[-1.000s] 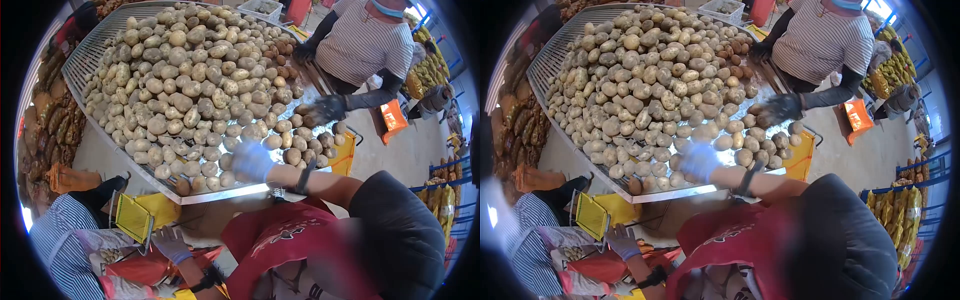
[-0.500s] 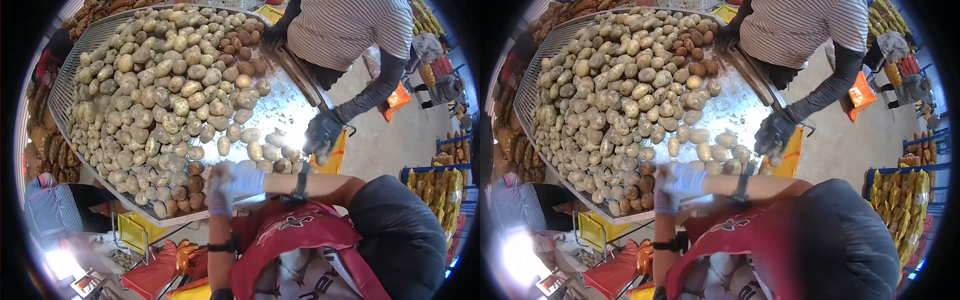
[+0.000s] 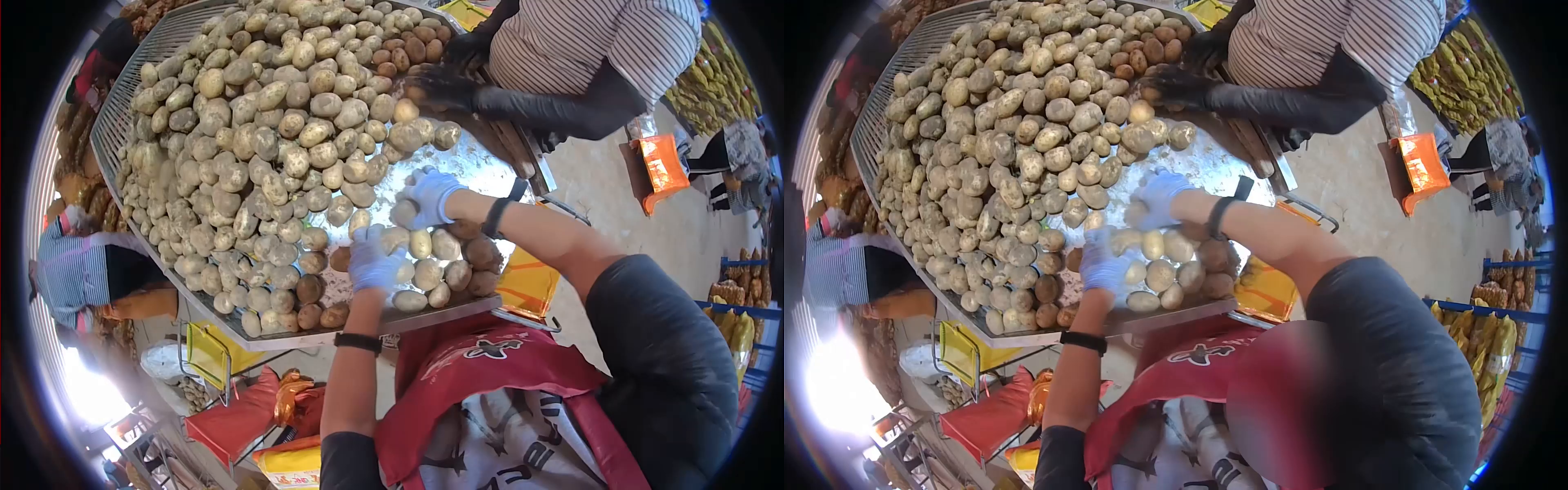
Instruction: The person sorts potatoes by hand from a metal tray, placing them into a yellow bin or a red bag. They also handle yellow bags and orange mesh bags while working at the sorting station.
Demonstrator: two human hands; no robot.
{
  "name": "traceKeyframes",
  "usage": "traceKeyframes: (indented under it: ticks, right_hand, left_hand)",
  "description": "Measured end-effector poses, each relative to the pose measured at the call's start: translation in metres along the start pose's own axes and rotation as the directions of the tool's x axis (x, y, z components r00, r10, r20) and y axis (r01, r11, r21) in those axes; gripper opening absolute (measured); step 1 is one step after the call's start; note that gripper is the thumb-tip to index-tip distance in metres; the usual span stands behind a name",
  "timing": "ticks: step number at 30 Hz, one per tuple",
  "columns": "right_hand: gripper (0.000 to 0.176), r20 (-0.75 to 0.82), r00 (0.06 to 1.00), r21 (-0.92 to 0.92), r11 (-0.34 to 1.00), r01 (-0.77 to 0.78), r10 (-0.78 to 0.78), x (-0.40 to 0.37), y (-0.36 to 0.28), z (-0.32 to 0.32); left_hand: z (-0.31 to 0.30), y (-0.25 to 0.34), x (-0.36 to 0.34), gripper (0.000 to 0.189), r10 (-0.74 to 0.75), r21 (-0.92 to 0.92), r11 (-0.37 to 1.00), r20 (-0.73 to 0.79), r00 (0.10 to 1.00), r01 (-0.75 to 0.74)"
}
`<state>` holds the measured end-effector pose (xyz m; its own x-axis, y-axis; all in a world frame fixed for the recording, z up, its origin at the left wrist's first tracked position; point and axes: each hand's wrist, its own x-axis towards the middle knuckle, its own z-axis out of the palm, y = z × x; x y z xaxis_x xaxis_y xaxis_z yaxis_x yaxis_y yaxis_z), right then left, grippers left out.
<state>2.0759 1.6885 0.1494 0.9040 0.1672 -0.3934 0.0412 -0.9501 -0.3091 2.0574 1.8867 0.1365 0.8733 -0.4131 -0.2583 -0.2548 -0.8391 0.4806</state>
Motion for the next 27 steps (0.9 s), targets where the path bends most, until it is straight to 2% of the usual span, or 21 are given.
traceKeyframes:
  ticks: [3, 5, 6, 8, 9, 10, 11, 12, 13, 14, 16, 18, 19, 20, 21, 22, 23, 24, 25, 26, 27]
  right_hand:
    - [0.053, -0.103, 0.994, -0.020, 0.999, 0.029, -0.031, -0.013, 0.013, 0.013]
    - [0.055, -0.052, 0.998, 0.025, 0.999, 0.035, -0.033, -0.010, 0.003, 0.011]
    - [0.056, -0.032, 0.999, 0.046, 0.998, 0.036, -0.035, -0.009, -0.002, 0.006]
    - [0.055, -0.082, 0.995, 0.214, 0.976, -0.035, 0.054, -0.003, 0.012, 0.022]
    - [0.055, -0.102, 0.989, 0.298, 0.952, -0.070, 0.104, -0.003, 0.021, 0.027]
    - [0.049, -0.114, 0.966, 0.492, 0.858, -0.149, 0.233, -0.021, 0.017, 0.011]
    - [0.047, -0.121, 0.953, 0.671, 0.730, -0.127, 0.277, -0.028, 0.025, 0.010]
    - [0.045, -0.113, 0.940, 0.819, 0.565, -0.095, 0.321, -0.036, 0.031, 0.013]
    - [0.042, -0.097, 0.927, 0.927, 0.373, -0.049, 0.363, -0.045, 0.036, 0.015]
    - [0.040, -0.036, 0.931, 0.948, 0.308, -0.083, 0.362, -0.048, 0.044, 0.017]
    - [0.033, 0.042, 0.916, 0.965, 0.223, -0.142, 0.399, -0.045, 0.047, 0.018]
    - [0.030, -0.064, 0.907, 0.959, 0.278, -0.060, 0.417, -0.050, 0.029, 0.001]
    - [0.029, -0.114, 0.901, 0.952, 0.305, -0.022, 0.419, -0.051, 0.018, -0.006]
    - [0.029, -0.118, 0.932, 0.976, 0.213, 0.045, 0.344, -0.042, 0.017, -0.003]
    - [0.028, 0.053, 0.962, 0.961, -0.275, 0.023, 0.267, -0.046, -0.002, -0.009]
    - [0.027, 0.137, 0.961, 0.925, -0.377, -0.038, 0.240, -0.047, -0.023, -0.010]
    - [0.028, 0.215, 0.955, 0.879, -0.467, -0.098, 0.204, -0.051, -0.046, -0.014]
    - [0.032, 0.306, 0.946, 0.757, -0.629, -0.176, 0.103, -0.062, -0.084, -0.031]
    - [0.031, 0.147, 0.980, 0.842, -0.536, -0.054, 0.131, -0.067, -0.112, -0.034]
    - [0.030, -0.066, 0.984, 0.972, -0.213, 0.101, 0.166, -0.049, -0.116, -0.008]
    - [0.030, -0.307, 0.950, 0.936, 0.195, 0.292, 0.051, -0.035, -0.127, 0.005]
  left_hand:
    - [-0.006, 0.001, -0.005, 0.054, -0.010, 0.129, 0.992, 0.072, 0.997, 0.000]
    - [-0.010, 0.005, 0.001, 0.058, -0.038, 0.174, 0.985, 0.154, 0.987, 0.011]
    - [-0.009, 0.004, 0.001, 0.058, -0.012, 0.153, 0.988, 0.122, 0.992, -0.007]
    - [-0.001, -0.007, -0.001, 0.057, 0.039, 0.113, 0.993, 0.062, 0.997, -0.046]
    - [0.000, -0.013, -0.003, 0.055, -0.015, -0.094, 0.995, 0.008, 1.000, 0.016]
    - [0.002, -0.020, -0.007, 0.053, -0.077, -0.302, 0.951, -0.034, 0.996, 0.063]
    - [0.005, -0.030, -0.011, 0.051, -0.148, -0.500, 0.860, -0.055, 0.987, 0.101]
    - [0.009, -0.053, -0.013, 0.047, -0.127, -0.828, 0.545, 0.077, 0.989, 0.134]
    - [0.012, -0.084, -0.012, 0.044, -0.051, -0.974, 0.118, 0.188, 0.981, 0.193]
    - [0.012, -0.102, -0.013, 0.040, 0.063, -0.910, -0.325, 0.250, 0.966, 0.257]
    - [-0.022, -0.075, -0.035, 0.038, -0.057, -0.843, -0.481, 0.306, 0.950, 0.242]
    - [-0.035, -0.062, -0.048, 0.043, -0.156, -0.781, -0.591, 0.357, 0.921, 0.203]
    - [-0.032, -0.062, -0.050, 0.045, -0.108, -0.742, -0.648, 0.308, 0.945, 0.168]
    - [-0.030, -0.063, -0.053, 0.046, -0.072, -0.702, -0.700, 0.254, 0.965, 0.132]
    - [-0.030, -0.066, -0.060, 0.048, -0.052, -0.663, -0.743, 0.196, 0.979, 0.093]
    - [-0.038, -0.061, -0.070, 0.051, -0.025, -0.539, -0.826, 0.325, 0.945, 0.164]
    - [-0.041, -0.059, -0.077, 0.048, 0.090, -0.515, -0.831, 0.247, 0.965, 0.209]
    - [-0.038, -0.059, -0.078, 0.048, 0.199, -0.518, -0.810, 0.199, 0.960, 0.276]
    - [-0.037, -0.061, -0.074, 0.047, 0.315, -0.522, -0.781, 0.145, 0.938, 0.343]
    - [-0.044, -0.064, -0.072, 0.046, 0.436, -0.530, -0.737, 0.101, 0.894, 0.419]
    - [-0.052, -0.065, -0.073, 0.046, 0.552, -0.540, -0.682, 0.063, 0.832, 0.493]
